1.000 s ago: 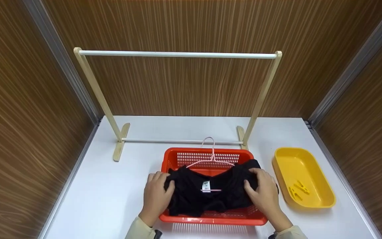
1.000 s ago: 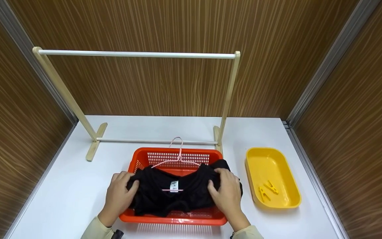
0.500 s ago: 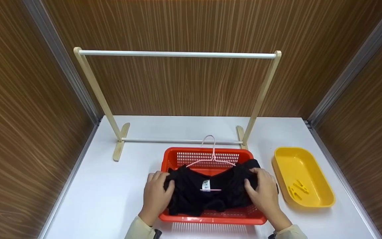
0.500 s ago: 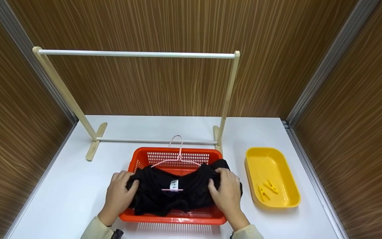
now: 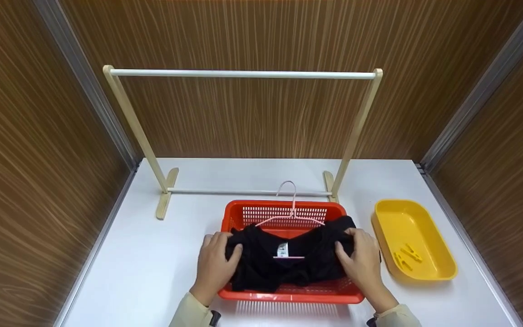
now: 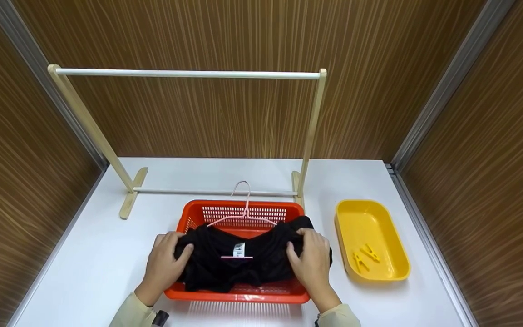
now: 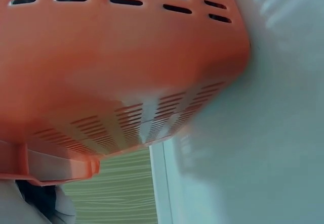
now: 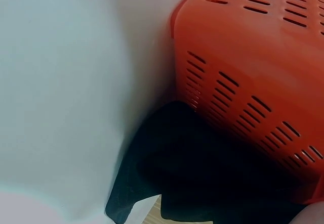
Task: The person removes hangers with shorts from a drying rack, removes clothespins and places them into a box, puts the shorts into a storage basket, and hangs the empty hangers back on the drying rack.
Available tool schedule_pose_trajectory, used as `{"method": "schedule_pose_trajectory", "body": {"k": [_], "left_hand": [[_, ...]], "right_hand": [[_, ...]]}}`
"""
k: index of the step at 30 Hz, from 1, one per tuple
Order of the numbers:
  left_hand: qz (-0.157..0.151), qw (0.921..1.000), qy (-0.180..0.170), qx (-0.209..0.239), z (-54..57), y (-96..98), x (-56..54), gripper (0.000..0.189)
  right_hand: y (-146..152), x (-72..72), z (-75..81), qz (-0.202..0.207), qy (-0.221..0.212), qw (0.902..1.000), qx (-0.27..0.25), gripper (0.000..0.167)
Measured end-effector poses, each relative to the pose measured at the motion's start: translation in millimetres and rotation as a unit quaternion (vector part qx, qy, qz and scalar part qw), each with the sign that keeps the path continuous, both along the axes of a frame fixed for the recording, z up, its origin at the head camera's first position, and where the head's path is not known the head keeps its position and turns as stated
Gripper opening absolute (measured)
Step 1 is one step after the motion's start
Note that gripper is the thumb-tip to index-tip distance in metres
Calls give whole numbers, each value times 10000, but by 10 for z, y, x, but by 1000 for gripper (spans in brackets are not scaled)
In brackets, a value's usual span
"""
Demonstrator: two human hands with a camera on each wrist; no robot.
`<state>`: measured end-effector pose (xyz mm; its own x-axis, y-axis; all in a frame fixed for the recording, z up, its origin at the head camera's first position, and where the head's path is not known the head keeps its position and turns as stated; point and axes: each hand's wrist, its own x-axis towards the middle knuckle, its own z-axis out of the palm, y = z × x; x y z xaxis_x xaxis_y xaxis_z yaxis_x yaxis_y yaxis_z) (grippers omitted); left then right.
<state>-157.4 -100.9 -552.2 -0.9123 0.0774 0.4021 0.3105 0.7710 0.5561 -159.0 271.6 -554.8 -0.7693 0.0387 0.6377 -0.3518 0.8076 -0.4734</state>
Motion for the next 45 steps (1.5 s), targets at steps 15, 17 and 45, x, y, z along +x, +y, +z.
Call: {"method": "schedule_pose_trajectory", "body": {"k": [15,17,45], "left_hand": [[-1086,9877,-837,-746,287,17,17,50],[-1106,9879,-828,-709,318,51,23,51],[-1453,9889,316,-56,588,572,52,22]], "right_hand": [[42,-4,38,188,240,9995,-110,30],[43,12,62,267,374,9989,-85,31],[-189,239,366,1562,653,9850,344,50]]}}
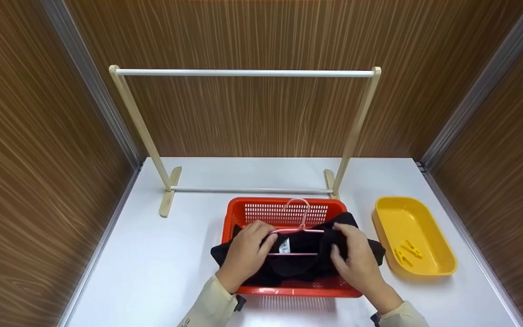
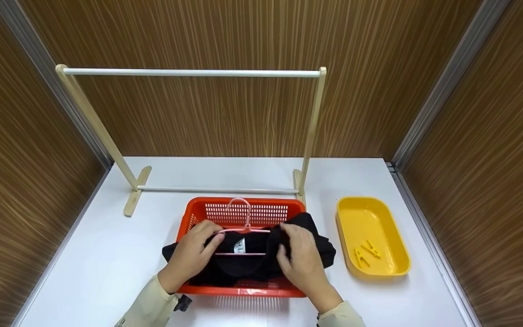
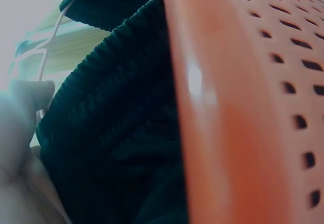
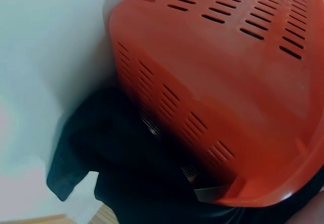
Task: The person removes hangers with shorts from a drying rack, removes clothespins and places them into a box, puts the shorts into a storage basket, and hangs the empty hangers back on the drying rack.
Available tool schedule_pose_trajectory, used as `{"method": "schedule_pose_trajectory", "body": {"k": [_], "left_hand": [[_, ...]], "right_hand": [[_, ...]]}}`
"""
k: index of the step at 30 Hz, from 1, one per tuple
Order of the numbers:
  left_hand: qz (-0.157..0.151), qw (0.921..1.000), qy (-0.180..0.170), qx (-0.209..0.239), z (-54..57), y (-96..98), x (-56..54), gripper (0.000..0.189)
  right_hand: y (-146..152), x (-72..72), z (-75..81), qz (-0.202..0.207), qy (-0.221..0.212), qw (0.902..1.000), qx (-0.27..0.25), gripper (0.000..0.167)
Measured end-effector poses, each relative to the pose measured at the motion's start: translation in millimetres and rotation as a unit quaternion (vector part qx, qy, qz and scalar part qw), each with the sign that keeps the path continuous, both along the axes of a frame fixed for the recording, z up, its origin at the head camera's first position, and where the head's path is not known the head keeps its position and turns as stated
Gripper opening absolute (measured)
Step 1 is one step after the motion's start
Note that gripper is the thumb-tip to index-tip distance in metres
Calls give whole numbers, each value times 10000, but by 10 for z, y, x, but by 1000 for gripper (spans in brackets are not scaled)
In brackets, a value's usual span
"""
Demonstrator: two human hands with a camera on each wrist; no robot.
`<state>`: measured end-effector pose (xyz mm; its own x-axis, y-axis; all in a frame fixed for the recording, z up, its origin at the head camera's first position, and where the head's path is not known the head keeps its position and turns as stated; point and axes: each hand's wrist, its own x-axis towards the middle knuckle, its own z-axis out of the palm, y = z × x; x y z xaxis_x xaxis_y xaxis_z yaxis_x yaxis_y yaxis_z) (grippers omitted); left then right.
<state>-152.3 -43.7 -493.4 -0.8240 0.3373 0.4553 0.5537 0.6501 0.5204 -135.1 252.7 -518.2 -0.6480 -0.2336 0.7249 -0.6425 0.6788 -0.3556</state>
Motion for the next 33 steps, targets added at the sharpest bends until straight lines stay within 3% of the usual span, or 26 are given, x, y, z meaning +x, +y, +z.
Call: {"method": "schedule_pose_trajectory", "body": {"k": [4,7,12,17,21,26,33], "left_hand": [[-10,9998,-4,202,-5,17,-20,20],[-32,9993,-12,383,4,44,-17,17],[-98,9981,74,599,46,119,-45,10],[-68,9991,292,295,64,177,-83,11],[-19,9983,590,10,50,184,-103,21],[-6,9969,784,82,34,172,-116,28],[2,9973,710,202,60,155,-105,25]], "right_hand": [[-55,-22,46,389,676,9960,432,47],[-80,-30,74,622,863,9910,819,43],[-104,-54,102,581,641,9879,1285,41],[-115,-94,129,427,429,9861,1550,39],[-53,-97,134,312,266,9864,1592,29],[98,-97,108,57,53,9875,1576,16],[295,-87,116,36,16,9862,1658,15]]}}
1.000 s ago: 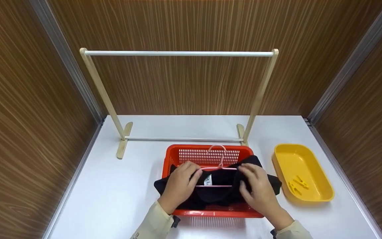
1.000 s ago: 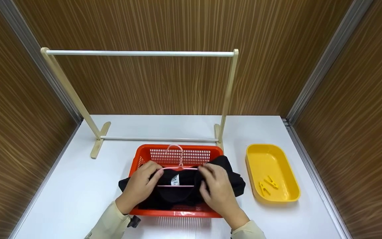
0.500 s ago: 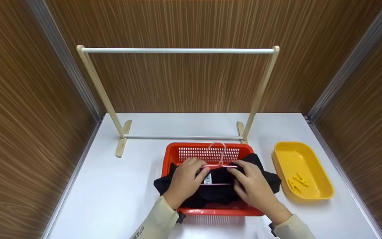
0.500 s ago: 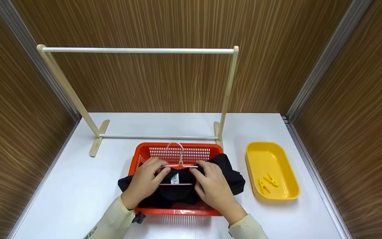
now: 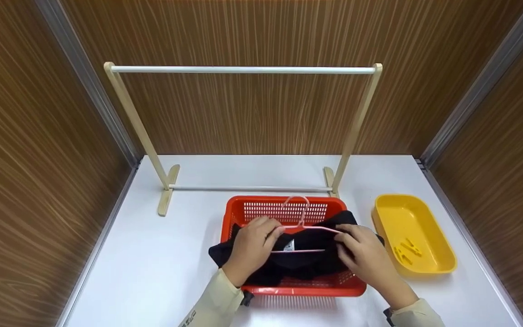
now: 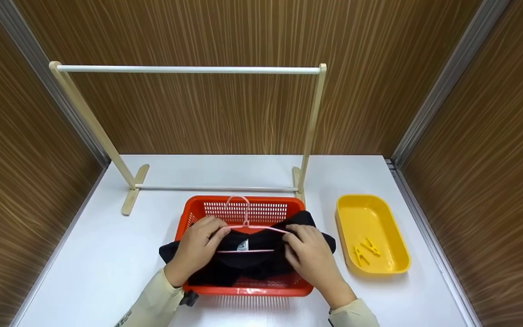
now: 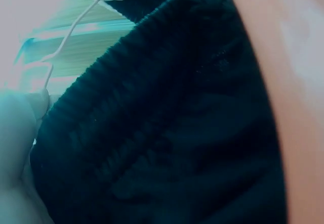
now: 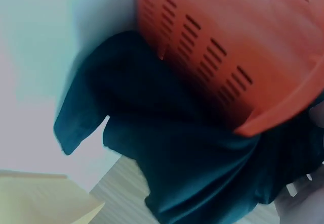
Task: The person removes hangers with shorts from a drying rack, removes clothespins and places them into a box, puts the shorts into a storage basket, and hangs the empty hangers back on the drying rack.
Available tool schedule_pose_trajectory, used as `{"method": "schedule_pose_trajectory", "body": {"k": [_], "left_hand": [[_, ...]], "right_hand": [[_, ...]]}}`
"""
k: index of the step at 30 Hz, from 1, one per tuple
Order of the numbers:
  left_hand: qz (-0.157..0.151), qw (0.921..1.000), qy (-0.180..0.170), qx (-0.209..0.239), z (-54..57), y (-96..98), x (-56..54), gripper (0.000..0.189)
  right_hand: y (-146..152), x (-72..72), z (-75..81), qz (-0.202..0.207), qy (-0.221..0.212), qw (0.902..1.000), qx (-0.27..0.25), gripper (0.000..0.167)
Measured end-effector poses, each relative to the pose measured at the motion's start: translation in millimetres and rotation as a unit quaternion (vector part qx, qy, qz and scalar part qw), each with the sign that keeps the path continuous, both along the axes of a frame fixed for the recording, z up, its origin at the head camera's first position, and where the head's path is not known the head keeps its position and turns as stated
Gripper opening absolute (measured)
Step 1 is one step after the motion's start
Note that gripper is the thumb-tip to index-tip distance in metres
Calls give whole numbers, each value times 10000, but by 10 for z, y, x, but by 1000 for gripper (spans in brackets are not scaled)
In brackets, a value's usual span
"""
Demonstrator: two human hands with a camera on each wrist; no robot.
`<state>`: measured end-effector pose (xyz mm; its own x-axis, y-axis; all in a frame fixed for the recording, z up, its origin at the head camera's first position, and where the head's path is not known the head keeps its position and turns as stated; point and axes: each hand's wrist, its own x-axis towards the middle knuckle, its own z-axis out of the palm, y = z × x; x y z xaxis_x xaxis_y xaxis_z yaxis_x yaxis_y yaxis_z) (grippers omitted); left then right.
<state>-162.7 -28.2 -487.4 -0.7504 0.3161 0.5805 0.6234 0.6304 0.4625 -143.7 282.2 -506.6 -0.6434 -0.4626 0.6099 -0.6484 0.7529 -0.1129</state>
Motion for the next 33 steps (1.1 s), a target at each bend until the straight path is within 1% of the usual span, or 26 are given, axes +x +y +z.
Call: {"method": "schedule_pose_trajectory", "body": {"k": [5,7,9,11,13,16,19,22,26,28,29,31,33], "left_hand": [[-71,9995,-73,307,20,-29,5,15],[-82,9993,-88,354,23,-49,-2,17],[-54,9992,-19,386,20,-69,-9,18],[-67,9989,132,446,14,-89,-10,19],[-131,9982,341,479,7,-107,-6,19],[-308,9961,661,492,1,-122,-2,17],[-307,9942,883,538,2,-147,-11,14],[-126,9922,970,768,14,-206,-26,10],[53,9888,1040,1068,43,-307,-46,4],[39,9877,1053,1159,58,-344,-57,5],[16,9875,1029,1194,65,-354,-63,5],[-57,9874,965,1254,73,-361,-74,7],[-149,9874,895,1299,77,-352,-84,9]], "right_hand": [[167,31,40,192,55,9994,-268,16],[234,34,54,271,102,9988,-392,14],[295,31,65,254,145,9985,-474,12],[354,31,75,165,137,9984,-516,11],[412,37,84,-20,65,9988,-484,11],[489,52,99,-292,9,9990,-324,14],[551,65,116,-412,37,9990,-164,18],[588,65,131,-253,49,9996,-86,25],[605,46,131,-182,-244,9994,186,36],[607,41,125,-331,-371,9982,333,40],[613,45,118,-415,-362,9978,362,41],[630,63,107,-555,-235,9977,309,42],[652,87,98,-629,-13,9979,157,41]]}}
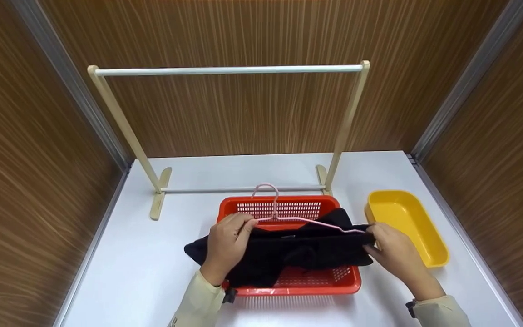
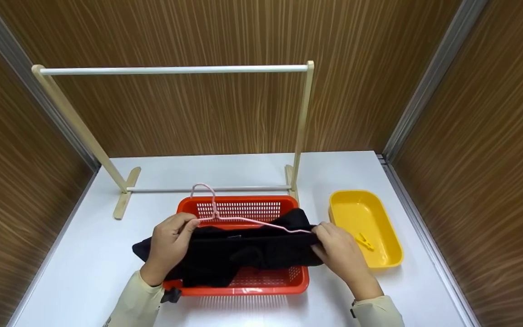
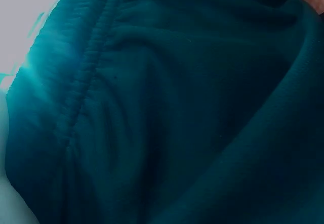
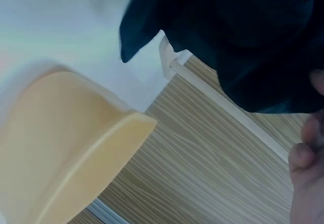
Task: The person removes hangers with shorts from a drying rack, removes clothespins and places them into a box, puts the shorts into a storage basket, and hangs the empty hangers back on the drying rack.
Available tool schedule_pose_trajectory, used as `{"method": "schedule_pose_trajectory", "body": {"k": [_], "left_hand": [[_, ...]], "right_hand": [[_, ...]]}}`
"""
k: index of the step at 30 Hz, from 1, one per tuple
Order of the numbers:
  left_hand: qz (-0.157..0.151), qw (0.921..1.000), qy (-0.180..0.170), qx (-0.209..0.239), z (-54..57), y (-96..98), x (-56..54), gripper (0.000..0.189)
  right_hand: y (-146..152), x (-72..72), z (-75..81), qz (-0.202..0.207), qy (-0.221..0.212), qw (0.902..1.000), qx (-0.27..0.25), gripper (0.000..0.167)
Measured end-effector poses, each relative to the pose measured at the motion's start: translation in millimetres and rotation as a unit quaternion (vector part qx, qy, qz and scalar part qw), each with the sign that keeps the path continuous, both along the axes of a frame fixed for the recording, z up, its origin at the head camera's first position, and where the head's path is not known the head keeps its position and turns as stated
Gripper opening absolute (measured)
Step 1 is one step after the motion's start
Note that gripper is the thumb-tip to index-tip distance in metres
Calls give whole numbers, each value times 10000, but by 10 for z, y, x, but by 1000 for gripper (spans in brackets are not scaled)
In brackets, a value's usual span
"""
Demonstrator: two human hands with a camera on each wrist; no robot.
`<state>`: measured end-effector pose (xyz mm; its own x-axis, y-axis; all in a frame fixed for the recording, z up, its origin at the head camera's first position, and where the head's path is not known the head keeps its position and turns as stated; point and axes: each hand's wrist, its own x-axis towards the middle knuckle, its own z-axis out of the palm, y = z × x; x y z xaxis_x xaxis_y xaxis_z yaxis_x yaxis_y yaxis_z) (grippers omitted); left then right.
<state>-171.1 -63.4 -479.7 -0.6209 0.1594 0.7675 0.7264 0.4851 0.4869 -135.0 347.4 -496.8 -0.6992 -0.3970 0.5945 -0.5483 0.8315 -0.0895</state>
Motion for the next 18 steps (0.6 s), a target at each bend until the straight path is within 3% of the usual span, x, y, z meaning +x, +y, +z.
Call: {"method": "schedule_pose_trajectory", "body": {"k": [5,9,14,16,18], "left_hand": [[-140,9996,0,234,-21,-9,-4,7],[-208,9987,-42,471,-35,-31,-14,7],[-273,9899,-349,1346,-21,-50,-14,13],[-281,9846,-500,1654,-6,-30,-16,15],[-305,9842,-591,1639,1,4,-18,15]], "right_hand": [[-13,13,-41,89,673,9964,-506,22],[-70,5,-57,47,1036,9918,-744,46],[-125,-22,-83,244,1003,9920,-724,24],[-128,-32,-106,295,877,9935,-666,31],[-128,-36,-133,237,704,9953,-620,39]]}}
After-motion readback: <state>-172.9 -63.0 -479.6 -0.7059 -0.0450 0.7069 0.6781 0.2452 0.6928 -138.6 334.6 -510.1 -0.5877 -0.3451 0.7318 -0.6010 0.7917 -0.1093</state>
